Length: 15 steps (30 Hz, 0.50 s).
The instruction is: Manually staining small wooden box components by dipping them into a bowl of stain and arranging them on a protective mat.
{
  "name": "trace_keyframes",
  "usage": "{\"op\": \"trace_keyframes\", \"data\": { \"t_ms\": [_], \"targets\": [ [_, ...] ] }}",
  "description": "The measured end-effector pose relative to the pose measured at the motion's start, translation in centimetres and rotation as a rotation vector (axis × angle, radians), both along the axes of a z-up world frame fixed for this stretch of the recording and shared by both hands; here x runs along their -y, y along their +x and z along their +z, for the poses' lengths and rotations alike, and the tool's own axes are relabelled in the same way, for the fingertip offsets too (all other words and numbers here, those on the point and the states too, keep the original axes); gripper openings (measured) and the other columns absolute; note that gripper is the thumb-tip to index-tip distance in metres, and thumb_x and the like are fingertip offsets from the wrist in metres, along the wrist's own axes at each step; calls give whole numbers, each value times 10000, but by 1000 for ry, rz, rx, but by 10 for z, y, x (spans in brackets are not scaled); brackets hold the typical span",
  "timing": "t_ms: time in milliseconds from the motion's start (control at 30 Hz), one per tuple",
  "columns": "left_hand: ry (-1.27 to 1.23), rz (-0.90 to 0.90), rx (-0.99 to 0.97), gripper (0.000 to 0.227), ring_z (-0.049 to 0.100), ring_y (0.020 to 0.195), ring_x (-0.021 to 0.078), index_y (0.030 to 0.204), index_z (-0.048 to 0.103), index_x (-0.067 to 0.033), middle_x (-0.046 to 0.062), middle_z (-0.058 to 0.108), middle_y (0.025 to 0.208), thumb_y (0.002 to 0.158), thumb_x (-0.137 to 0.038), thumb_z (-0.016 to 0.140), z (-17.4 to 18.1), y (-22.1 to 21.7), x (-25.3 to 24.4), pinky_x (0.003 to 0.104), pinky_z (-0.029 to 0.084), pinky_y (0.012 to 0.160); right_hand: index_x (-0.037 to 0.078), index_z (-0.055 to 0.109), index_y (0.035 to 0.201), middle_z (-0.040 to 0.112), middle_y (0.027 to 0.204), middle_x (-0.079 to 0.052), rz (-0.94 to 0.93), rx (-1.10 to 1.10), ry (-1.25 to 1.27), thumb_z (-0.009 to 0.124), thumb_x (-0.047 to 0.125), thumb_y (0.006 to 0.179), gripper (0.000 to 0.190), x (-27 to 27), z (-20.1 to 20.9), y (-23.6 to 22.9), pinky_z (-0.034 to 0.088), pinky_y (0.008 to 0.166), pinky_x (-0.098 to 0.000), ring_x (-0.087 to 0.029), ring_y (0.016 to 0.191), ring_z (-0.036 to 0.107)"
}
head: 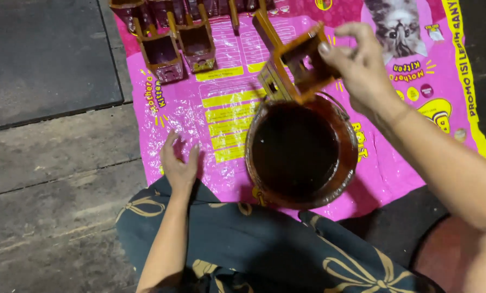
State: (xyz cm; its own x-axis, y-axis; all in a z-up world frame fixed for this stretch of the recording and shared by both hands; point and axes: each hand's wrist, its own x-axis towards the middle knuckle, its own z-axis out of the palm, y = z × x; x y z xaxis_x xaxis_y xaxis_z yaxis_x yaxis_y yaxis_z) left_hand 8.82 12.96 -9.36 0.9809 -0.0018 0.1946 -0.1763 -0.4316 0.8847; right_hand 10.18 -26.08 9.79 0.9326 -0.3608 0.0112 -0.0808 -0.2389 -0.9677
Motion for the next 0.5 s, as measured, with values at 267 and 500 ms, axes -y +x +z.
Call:
{"op": "trace_keyframes", "data": {
  "t_ms": [267, 500],
  "targets": [
    [-207, 131, -50, 522, 561, 1245, 312, 1356, 499, -57, 205, 510, 1460, 939, -289, 711, -18, 21, 19, 412, 486, 1048, 103, 499, 1257, 574, 1174, -75, -103, -253, -77, 698, 114, 962, 356, -28, -67, 144, 545, 1050, -333, -156, 1029, 588],
    [-240, 146, -74, 528, 496, 1386, 357, 1339, 512, -81, 219, 490, 1494, 943, -386, 682, -13, 25, 21, 451, 459, 1122, 141, 490, 1230, 494, 1462, -173, -157, -411, -24, 663, 134, 978, 306, -44, -126, 188, 368, 1208, -510, -300, 1386, 490]
  ]
}}
